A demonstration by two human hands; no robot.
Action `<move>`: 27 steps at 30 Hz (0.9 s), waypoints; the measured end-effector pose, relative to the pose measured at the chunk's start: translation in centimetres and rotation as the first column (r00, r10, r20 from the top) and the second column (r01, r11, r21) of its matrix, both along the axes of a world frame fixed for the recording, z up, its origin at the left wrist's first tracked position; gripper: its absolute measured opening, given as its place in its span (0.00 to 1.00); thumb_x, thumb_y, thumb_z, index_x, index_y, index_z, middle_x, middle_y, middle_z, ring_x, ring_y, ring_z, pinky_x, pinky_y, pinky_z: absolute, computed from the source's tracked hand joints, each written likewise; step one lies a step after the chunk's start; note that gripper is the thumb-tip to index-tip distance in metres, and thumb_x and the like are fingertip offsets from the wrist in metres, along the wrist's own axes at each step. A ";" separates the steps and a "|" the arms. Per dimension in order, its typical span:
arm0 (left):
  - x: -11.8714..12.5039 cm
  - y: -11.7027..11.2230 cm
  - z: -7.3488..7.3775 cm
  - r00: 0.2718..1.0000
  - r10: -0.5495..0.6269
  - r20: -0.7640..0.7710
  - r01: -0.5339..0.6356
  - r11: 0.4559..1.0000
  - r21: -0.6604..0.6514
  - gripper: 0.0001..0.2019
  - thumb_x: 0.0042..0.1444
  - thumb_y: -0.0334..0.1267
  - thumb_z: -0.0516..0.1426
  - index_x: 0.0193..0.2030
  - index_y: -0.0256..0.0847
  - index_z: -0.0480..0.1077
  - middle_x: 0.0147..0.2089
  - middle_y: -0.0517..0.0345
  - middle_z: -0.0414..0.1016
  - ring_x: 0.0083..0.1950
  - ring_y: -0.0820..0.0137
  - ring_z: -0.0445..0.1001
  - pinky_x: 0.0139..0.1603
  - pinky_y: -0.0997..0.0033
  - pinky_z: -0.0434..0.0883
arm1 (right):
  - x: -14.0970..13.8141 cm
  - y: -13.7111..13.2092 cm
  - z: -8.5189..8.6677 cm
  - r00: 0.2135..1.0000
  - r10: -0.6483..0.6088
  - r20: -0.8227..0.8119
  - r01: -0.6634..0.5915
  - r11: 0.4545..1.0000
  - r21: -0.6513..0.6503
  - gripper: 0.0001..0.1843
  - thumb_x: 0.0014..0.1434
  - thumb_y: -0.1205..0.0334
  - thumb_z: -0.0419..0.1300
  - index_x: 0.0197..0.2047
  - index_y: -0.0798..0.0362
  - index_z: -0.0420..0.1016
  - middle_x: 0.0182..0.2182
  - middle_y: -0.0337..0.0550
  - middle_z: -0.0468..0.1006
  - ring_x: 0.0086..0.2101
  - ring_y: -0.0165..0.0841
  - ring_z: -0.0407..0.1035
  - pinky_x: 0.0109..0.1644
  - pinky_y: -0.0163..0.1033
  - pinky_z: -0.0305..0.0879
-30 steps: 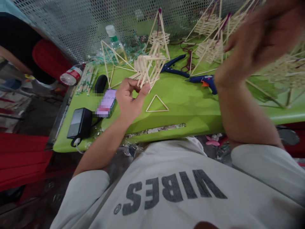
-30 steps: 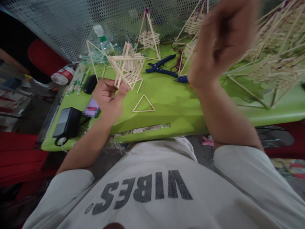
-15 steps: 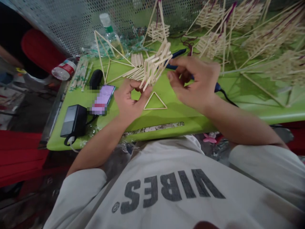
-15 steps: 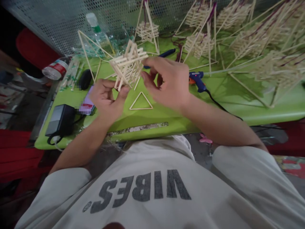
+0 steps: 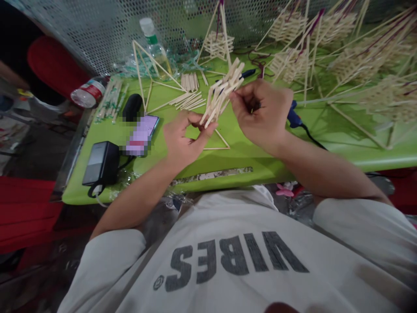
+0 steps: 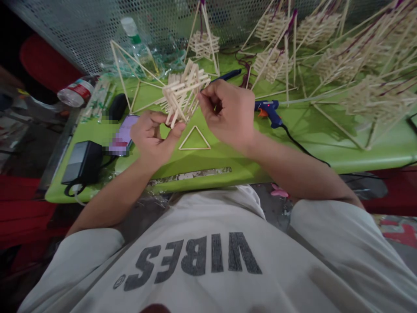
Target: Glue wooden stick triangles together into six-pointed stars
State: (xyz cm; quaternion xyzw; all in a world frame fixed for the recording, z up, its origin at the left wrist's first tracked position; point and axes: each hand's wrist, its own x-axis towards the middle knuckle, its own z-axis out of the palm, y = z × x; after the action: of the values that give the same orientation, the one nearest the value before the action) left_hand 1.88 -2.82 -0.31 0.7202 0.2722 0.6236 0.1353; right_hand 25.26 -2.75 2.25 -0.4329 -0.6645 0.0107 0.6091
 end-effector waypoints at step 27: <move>-0.6 3.8 0.2 0.866 -0.172 0.469 0.354 0.874 -0.333 0.35 0.58 0.76 0.84 0.38 0.50 0.76 0.33 0.65 0.81 0.34 0.71 0.85 0.33 0.69 0.78 | 1.3 1.9 -0.8 0.987 0.154 -0.042 -0.159 0.976 -0.149 0.45 0.82 0.10 0.47 0.32 0.39 0.64 0.22 0.39 0.64 0.26 0.41 0.63 0.37 0.55 0.68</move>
State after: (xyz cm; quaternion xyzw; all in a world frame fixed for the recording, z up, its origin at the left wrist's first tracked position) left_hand 1.33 1.02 -0.07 0.5532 0.2570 0.6694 0.4242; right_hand 26.60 -0.83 1.44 -0.4242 -0.6845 0.1157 0.5815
